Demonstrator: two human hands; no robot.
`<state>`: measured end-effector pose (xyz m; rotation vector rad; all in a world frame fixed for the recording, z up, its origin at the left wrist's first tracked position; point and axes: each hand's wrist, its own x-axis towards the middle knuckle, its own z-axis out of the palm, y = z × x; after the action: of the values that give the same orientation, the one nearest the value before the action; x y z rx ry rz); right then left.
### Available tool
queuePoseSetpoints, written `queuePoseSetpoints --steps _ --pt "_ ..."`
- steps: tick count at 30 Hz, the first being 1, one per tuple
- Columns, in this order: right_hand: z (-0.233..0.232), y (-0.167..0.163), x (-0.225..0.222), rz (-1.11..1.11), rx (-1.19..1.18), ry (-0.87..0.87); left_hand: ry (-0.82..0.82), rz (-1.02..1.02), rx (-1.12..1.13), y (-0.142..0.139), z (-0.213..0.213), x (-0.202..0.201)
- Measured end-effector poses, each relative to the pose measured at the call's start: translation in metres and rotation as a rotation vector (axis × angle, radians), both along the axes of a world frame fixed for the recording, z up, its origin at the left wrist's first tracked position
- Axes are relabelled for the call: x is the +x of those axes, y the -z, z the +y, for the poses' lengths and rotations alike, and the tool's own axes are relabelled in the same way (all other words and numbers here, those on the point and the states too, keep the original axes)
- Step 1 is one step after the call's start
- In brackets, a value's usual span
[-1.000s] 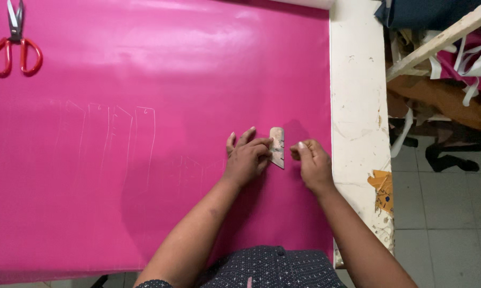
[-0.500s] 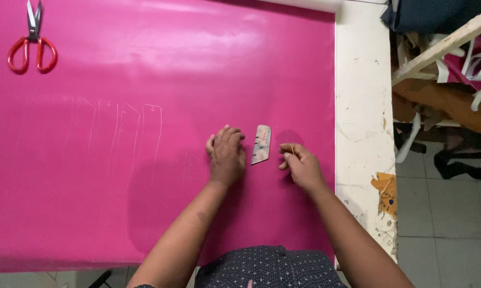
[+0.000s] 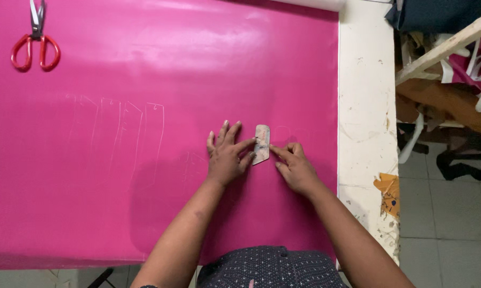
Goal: The person places a small template on a pink sheet and traces its outline with a pencil. They repeat this process multiple times, moving the template to adjacent positions and drawing new outlines to create a series of identical shapes.
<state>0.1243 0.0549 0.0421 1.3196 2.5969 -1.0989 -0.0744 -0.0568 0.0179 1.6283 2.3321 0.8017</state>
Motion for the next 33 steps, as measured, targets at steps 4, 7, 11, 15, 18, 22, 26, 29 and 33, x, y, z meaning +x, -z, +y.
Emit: queuePoseSetpoints --steps 4,7,11,15,18,22,26,29,33 --pt "0.0001 -0.0029 -0.0028 -0.036 -0.008 0.0 -0.008 -0.004 0.038 -0.0015 -0.0004 0.0002" --pt "-0.0022 -0.0035 -0.0004 0.036 0.024 -0.011 -0.014 -0.005 0.038 -0.0024 -0.0014 0.0016" --pt "-0.004 -0.0033 0.0018 0.038 0.039 -0.003 -0.018 -0.011 0.022 -0.0027 -0.0017 0.0021" --pt "-0.0055 -0.0037 0.0012 0.014 0.028 0.004 -0.013 -0.004 0.002 -0.0027 -0.0003 0.002" --pt "-0.0065 -0.0036 0.002 0.027 0.04 -0.01 -0.012 -0.01 -0.02 -0.003 0.0011 0.0018" --pt "-0.0079 0.0001 0.003 0.047 0.069 -0.01 -0.004 0.007 -0.012 -0.002 0.001 0.0005" --pt "-0.0065 0.0042 0.0033 0.06 0.091 -0.015 -0.01 0.011 -0.035 -0.0003 0.0002 0.0018" --pt "-0.0066 0.0045 0.0043 0.053 0.089 -0.025 -0.013 -0.004 -0.016 -0.0001 -0.0003 0.002" --pt "-0.0076 0.0021 0.0047 0.063 0.082 -0.031 -0.01 0.006 -0.015 -0.0011 -0.0002 0.0014"
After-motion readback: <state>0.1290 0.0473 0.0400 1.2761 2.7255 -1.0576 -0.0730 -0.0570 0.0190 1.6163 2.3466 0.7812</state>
